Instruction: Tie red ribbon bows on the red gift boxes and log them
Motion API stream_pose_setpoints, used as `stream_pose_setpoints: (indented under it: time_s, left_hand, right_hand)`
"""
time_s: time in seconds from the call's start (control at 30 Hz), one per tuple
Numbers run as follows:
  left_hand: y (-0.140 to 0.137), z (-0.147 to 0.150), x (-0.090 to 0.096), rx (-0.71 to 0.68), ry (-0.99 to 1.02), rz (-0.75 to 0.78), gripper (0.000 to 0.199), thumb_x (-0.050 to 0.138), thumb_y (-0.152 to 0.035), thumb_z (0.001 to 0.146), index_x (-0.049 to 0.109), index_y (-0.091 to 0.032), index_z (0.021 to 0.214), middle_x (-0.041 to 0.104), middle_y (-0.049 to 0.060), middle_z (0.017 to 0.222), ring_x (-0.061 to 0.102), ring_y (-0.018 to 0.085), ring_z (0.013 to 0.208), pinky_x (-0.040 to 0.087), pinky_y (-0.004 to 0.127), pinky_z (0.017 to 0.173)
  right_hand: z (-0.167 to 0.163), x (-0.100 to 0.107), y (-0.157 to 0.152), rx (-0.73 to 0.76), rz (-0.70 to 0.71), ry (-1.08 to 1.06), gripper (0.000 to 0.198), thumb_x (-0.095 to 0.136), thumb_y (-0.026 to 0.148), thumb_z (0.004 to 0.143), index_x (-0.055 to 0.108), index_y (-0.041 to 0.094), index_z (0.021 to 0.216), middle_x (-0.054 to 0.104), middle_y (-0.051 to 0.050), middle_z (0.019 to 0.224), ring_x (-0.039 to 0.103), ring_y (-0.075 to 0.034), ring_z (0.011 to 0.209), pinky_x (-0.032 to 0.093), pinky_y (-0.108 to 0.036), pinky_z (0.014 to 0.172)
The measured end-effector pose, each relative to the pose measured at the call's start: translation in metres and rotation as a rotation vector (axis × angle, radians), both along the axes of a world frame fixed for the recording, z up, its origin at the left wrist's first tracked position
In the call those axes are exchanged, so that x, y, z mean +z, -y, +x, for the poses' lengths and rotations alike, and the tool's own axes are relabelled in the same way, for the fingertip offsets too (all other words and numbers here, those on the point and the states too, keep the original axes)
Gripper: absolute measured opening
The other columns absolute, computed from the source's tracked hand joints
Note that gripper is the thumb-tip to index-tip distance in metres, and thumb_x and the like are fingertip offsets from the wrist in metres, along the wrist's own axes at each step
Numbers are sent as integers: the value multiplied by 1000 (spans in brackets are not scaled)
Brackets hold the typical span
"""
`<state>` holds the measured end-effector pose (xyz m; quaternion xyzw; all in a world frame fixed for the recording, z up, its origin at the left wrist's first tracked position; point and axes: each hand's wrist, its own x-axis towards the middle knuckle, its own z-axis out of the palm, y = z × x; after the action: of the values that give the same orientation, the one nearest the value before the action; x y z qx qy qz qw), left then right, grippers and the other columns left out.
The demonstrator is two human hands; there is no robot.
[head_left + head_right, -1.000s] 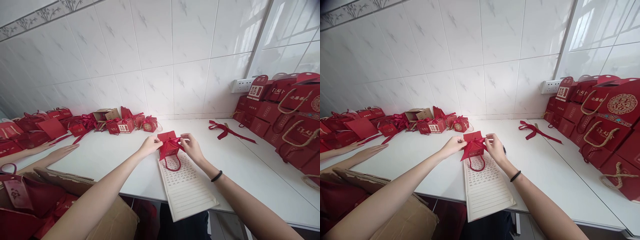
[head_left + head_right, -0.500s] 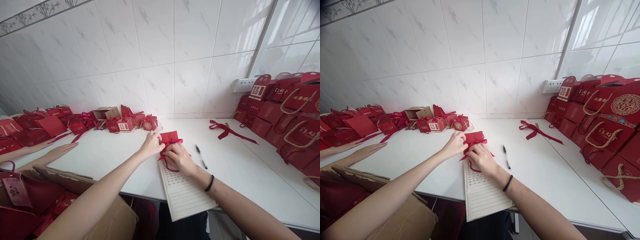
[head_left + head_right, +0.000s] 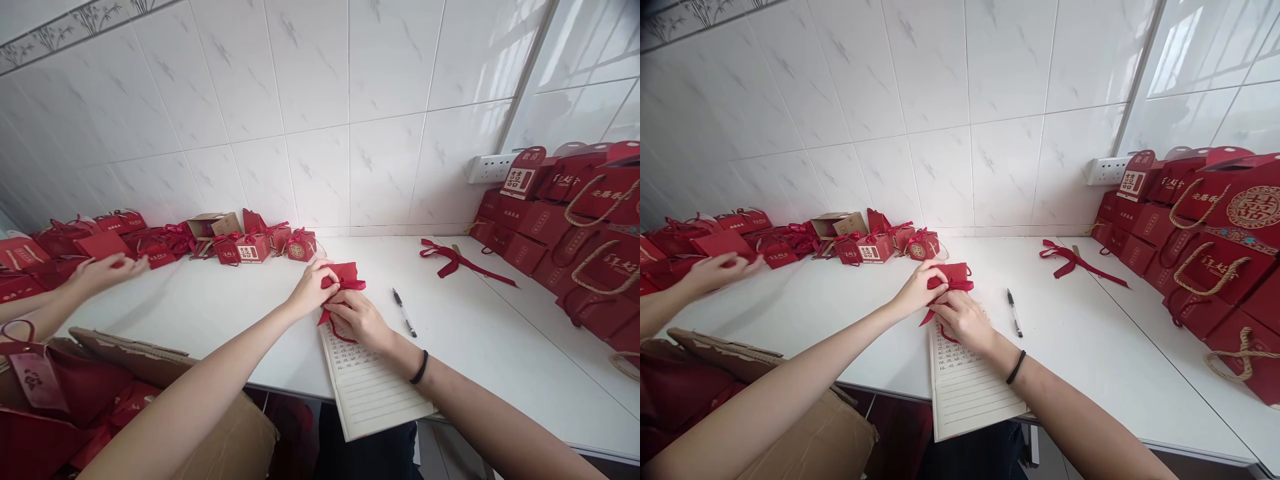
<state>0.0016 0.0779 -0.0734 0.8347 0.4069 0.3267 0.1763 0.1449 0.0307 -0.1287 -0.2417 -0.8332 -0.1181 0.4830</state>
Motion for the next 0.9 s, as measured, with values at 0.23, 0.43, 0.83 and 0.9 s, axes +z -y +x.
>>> stream_pose_setpoints:
  time_s: [0.23, 0.43, 0.83, 0.9]
  left_hand:
    - [1, 2, -2, 35, 14, -11, 7, 57, -22, 75, 63, -20, 72, 47, 4, 122, 43, 22, 117, 33, 40, 104]
    - [1, 3, -2, 45, 28, -7, 6, 58, -22, 74, 63, -20, 73, 48, 4, 122, 43, 22, 118, 33, 40, 105]
    - [-2, 0, -4, -1, 21, 25, 5, 58, -23, 75, 62, -20, 76, 49, 6, 118, 41, 23, 120, 33, 42, 103]
    - [-3, -1, -4, -3, 26, 21, 5, 57, -23, 75, 61, -20, 76, 49, 5, 118, 40, 23, 121, 32, 42, 104]
  right_hand:
    - [-8, -2, 6, 42, -22, -3, 20, 41, 11, 93, 59, 14, 98, 56, -9, 85, 51, -18, 74, 48, -29, 60]
    - [-10, -4, 9, 51, -15, 21, 19, 41, 12, 94, 59, 16, 98, 56, -8, 85, 53, -18, 75, 47, -29, 59]
    - [26, 18, -5, -165, -250, -278, 23, 49, 41, 89, 48, 19, 82, 52, -5, 75, 50, -18, 66, 42, -30, 57]
    - [36, 17, -13, -245, -427, -283, 34, 53, 53, 82, 46, 20, 80, 52, -3, 72, 49, -17, 61, 40, -29, 53]
